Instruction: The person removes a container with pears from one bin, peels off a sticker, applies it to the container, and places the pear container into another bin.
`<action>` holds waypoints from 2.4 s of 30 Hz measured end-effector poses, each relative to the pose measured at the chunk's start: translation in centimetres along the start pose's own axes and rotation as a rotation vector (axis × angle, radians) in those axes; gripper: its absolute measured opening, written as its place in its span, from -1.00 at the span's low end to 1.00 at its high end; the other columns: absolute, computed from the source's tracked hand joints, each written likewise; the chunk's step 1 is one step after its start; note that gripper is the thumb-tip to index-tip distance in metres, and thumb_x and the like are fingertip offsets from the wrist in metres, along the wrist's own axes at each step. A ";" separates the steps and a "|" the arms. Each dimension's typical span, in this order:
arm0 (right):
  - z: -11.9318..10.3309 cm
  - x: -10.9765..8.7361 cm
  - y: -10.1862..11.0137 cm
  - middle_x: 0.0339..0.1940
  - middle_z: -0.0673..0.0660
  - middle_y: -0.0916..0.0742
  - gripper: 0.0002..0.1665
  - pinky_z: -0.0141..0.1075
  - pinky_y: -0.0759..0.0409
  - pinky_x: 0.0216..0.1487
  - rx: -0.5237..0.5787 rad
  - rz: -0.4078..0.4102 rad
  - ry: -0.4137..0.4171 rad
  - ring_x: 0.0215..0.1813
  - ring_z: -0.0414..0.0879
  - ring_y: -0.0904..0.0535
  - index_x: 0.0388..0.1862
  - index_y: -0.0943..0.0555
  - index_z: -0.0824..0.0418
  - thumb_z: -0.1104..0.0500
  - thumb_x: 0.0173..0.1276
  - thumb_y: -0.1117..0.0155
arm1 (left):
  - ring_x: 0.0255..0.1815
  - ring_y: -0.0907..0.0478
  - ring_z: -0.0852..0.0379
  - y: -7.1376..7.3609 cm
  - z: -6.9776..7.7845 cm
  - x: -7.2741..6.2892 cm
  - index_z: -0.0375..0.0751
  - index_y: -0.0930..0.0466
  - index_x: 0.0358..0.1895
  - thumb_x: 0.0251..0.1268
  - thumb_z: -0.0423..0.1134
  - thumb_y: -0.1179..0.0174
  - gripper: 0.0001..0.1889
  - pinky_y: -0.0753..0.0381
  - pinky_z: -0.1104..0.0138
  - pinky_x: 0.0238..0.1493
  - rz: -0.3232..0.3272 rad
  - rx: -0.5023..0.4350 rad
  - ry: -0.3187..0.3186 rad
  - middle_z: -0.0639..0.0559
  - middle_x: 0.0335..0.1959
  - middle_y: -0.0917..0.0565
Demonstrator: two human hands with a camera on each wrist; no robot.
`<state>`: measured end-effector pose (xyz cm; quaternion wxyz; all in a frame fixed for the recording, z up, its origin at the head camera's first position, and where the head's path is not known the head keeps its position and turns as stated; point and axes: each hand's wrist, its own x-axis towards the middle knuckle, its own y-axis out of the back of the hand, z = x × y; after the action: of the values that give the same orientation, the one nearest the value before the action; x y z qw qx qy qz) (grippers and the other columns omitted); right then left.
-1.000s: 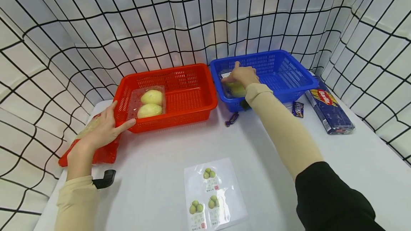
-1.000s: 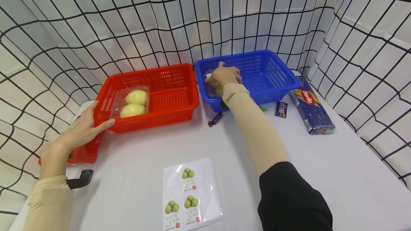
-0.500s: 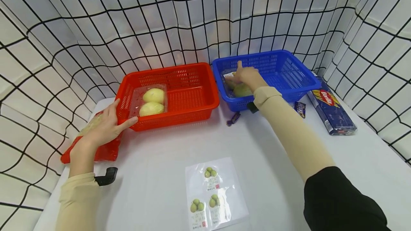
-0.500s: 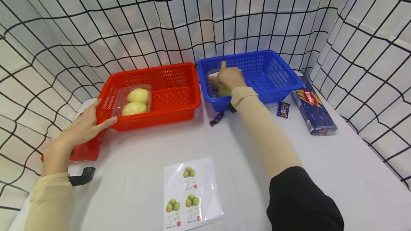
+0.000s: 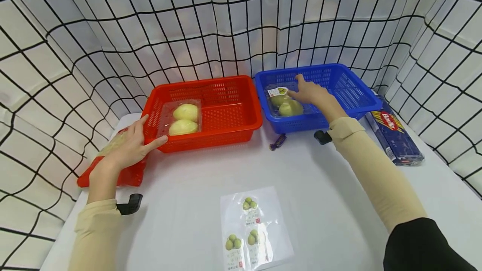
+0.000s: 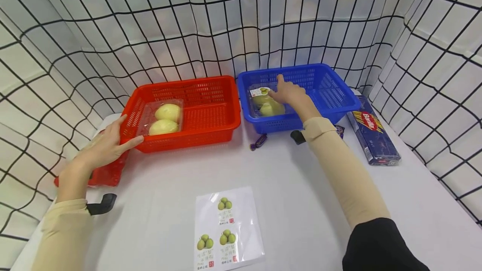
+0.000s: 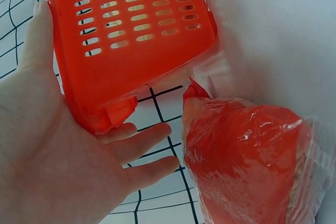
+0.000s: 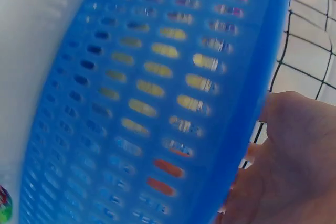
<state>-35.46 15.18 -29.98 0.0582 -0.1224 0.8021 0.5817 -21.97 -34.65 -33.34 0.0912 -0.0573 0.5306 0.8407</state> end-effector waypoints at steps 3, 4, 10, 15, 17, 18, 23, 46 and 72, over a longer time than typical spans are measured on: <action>0.2 -0.5 -0.7 0.54 0.49 -0.38 -0.06 0.44 -0.27 0.47 -0.010 0.053 0.026 0.48 0.53 -0.35 0.71 0.23 0.14 -0.21 0.63 0.11 | 0.59 0.22 -0.56 0.0 0.0 0.0 -0.21 0.64 0.63 0.43 0.43 0.05 0.19 -0.21 -0.50 0.40 0.005 -0.007 0.000 -0.49 0.64 0.33; 0.3 -0.7 -1.0 0.53 0.49 -0.40 -0.07 0.45 -0.28 0.45 -0.011 0.070 0.029 0.46 0.54 -0.37 0.71 0.21 0.13 -0.21 0.63 0.11 | 0.59 0.22 -0.56 0.0 0.0 0.0 -0.21 0.64 0.63 0.43 0.43 0.05 0.19 -0.21 -0.50 0.40 0.007 -0.006 0.001 -0.50 0.64 0.33; 0.8 -2.1 -2.9 0.55 0.51 -0.35 -0.13 0.50 -0.32 0.39 0.035 0.181 0.028 0.44 0.54 -0.38 0.70 0.11 0.12 -0.19 0.62 0.10 | 0.59 0.21 -0.55 -0.2 0.2 -0.1 -0.21 0.61 0.64 0.43 0.41 0.02 0.18 -0.24 -0.49 0.39 0.013 -0.025 -0.005 -0.50 0.63 0.29; 1.0 -3.1 -4.2 0.50 0.53 -0.39 -0.15 0.42 -0.52 0.21 0.062 0.274 0.050 0.29 0.50 -0.52 0.69 0.03 0.14 -0.18 0.62 0.07 | 0.58 0.20 -0.54 -0.3 0.0 0.0 -0.20 0.59 0.65 0.43 0.40 0.00 0.18 -0.29 -0.48 0.37 0.026 -0.024 -0.008 -0.50 0.63 0.25; 1.1 -3.5 -4.7 0.47 0.51 -0.43 -0.18 0.38 -0.55 0.18 0.068 0.313 0.065 0.26 0.49 -0.54 0.67 -0.04 0.17 -0.18 0.62 0.07 | 0.58 0.20 -0.54 -0.4 0.0 0.0 -0.20 0.59 0.65 0.42 0.41 0.00 0.18 -0.30 -0.48 0.36 0.027 -0.020 -0.008 -0.50 0.63 0.25; 1.1 -3.7 -4.8 0.46 0.50 -0.45 -0.20 0.37 -0.55 0.18 0.068 0.327 0.071 0.27 0.48 -0.53 0.66 -0.08 0.18 -0.17 0.62 0.06 | 0.58 0.20 -0.54 -0.4 0.0 0.1 -0.19 0.59 0.65 0.41 0.42 0.01 0.19 -0.30 -0.48 0.36 0.027 -0.018 -0.009 -0.50 0.63 0.26; 0.0 -4.9 -5.7 0.36 0.46 -0.54 -0.29 0.35 -0.48 0.26 0.058 0.368 0.108 0.31 0.46 -0.49 0.54 -0.27 0.24 -0.15 0.62 0.04 | 0.59 0.21 -0.54 -0.3 0.0 0.2 -0.18 0.60 0.65 0.41 0.42 0.00 0.19 -0.30 -0.48 0.36 0.025 -0.019 -0.015 -0.50 0.63 0.26; -19.9 -2.1 -7.9 0.53 0.25 -0.37 -0.14 0.08 -0.49 0.40 0.122 0.243 0.331 0.38 0.16 -0.47 0.59 -0.15 -0.07 -0.39 0.48 -0.09 | 0.57 0.28 -0.62 -0.3 -0.3 0.1 -0.42 0.83 0.50 0.42 0.43 0.04 0.30 -0.22 -0.52 0.36 -0.005 -0.014 0.035 -0.61 0.59 0.43; -30.0 -0.2 -12.2 0.76 0.07 0.00 0.21 0.04 -0.22 0.66 0.187 -0.089 0.014 0.75 0.10 0.04 0.71 0.17 -0.25 -0.57 0.27 -0.13 | 0.59 0.34 -0.65 -0.4 0.1 0.4 -0.35 0.92 0.46 0.42 0.45 0.07 0.31 -0.02 -0.57 0.39 -0.013 -0.023 0.035 -0.60 0.59 0.48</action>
<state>-30.56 -16.74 -31.63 0.0893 -0.1559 0.8472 0.5000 -22.26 -34.37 -33.72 0.0866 -0.0766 0.5221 0.8450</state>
